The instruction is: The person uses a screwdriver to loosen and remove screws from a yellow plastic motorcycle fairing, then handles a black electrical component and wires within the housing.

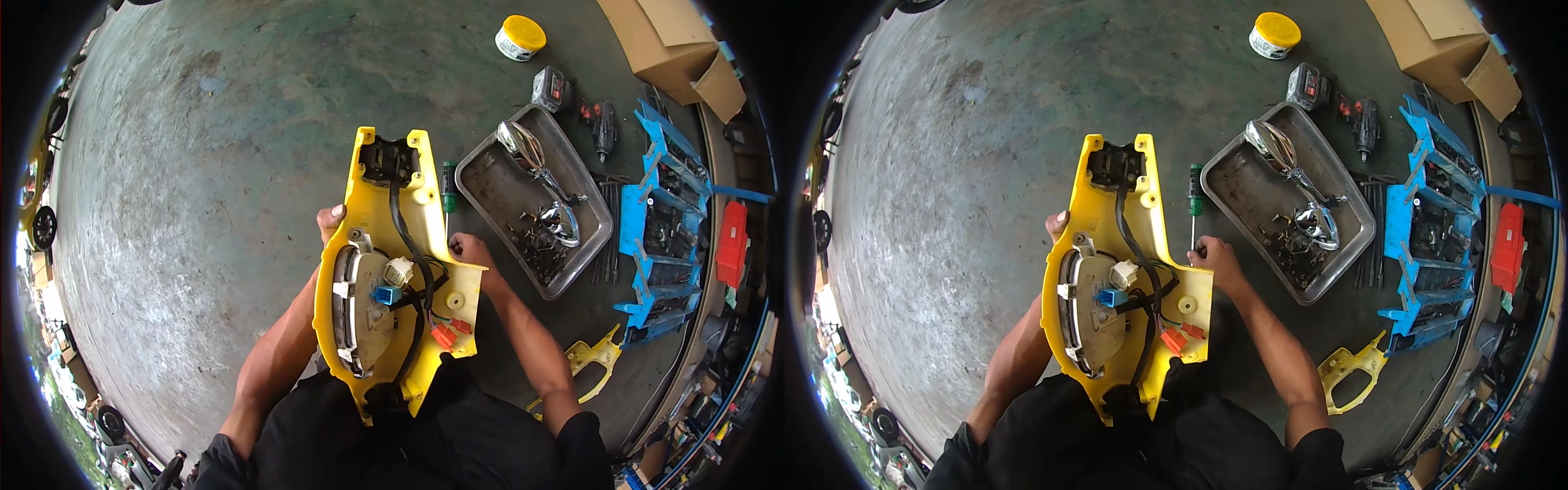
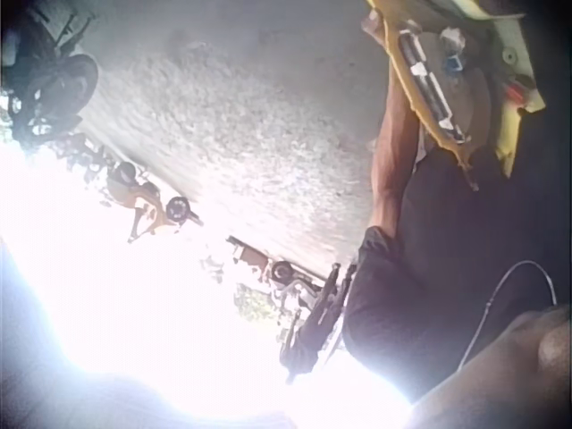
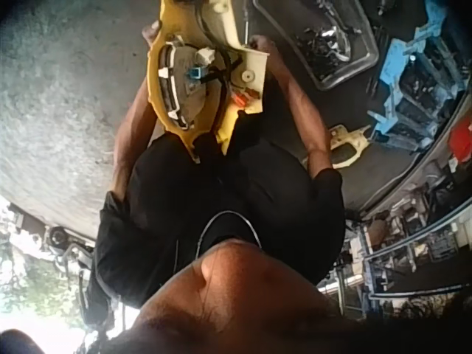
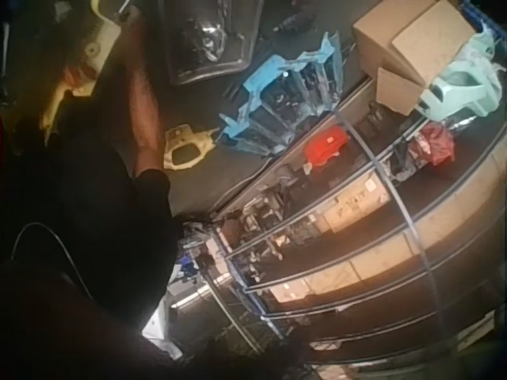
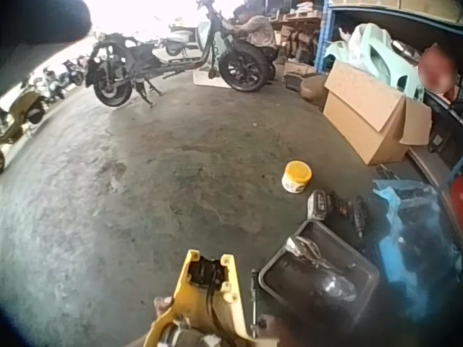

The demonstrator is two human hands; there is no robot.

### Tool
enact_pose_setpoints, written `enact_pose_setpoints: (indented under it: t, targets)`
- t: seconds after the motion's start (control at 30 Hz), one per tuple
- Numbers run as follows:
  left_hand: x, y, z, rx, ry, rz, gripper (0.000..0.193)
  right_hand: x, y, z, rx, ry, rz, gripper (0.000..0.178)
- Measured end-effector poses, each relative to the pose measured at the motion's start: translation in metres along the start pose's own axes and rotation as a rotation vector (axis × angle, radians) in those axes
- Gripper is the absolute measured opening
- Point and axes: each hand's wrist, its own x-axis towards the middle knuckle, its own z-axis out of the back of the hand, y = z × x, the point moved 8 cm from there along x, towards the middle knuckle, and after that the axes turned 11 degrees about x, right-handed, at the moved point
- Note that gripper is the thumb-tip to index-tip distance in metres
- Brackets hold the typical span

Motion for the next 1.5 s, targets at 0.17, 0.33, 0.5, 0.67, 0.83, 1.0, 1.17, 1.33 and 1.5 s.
enact_pose_setpoints:
  t: [0.17, 0.33, 0.5, 0.67, 0.83, 1.0, 1.17, 1.33, 1.5]
  targets:
    - [-0.003, 0.009, -0.002, -0.011, 0.004, 0.019, 0.09, -0.016, 0.082, 0.042, 0.683, 0.106, -0.098, 0.012]
    - [0.0, 0.019, -0.013, -0.01, 0.022, 0.05, 0.09, -0.037, 0.158, 0.139, 0.83, -0.083, 0.357, 0.014]
    - [0.005, 0.029, -0.016, -0.007, 0.035, 0.073, 0.09, -0.064, 0.248, 0.182, 0.92, -0.15, 0.721, 0.022]
    - [0.011, 0.035, -0.021, 0.001, 0.052, 0.088, 0.089, -0.058, 0.262, 0.186, 0.905, -0.181, 0.858, 0.016]
    - [0.01, 0.035, -0.022, 0.002, 0.049, 0.095, 0.089, -0.05, 0.262, 0.164, 0.813, -0.223, 0.854, 0.009]
    - [0.009, 0.038, -0.021, 0.0, 0.045, 0.101, 0.089, -0.045, 0.257, 0.156, 0.797, -0.246, 0.857, 0.01]
    - [0.008, 0.039, -0.021, -0.002, 0.043, 0.113, 0.089, -0.041, 0.257, 0.151, 0.776, -0.253, 0.85, 0.009]
    - [0.01, 0.042, -0.023, 0.003, 0.043, 0.123, 0.088, -0.044, 0.258, 0.149, 0.734, -0.262, 0.853, 0.009]
    - [0.009, 0.041, -0.023, 0.01, 0.038, 0.13, 0.088, -0.043, 0.27, 0.147, 0.607, -0.254, 0.894, 0.009]
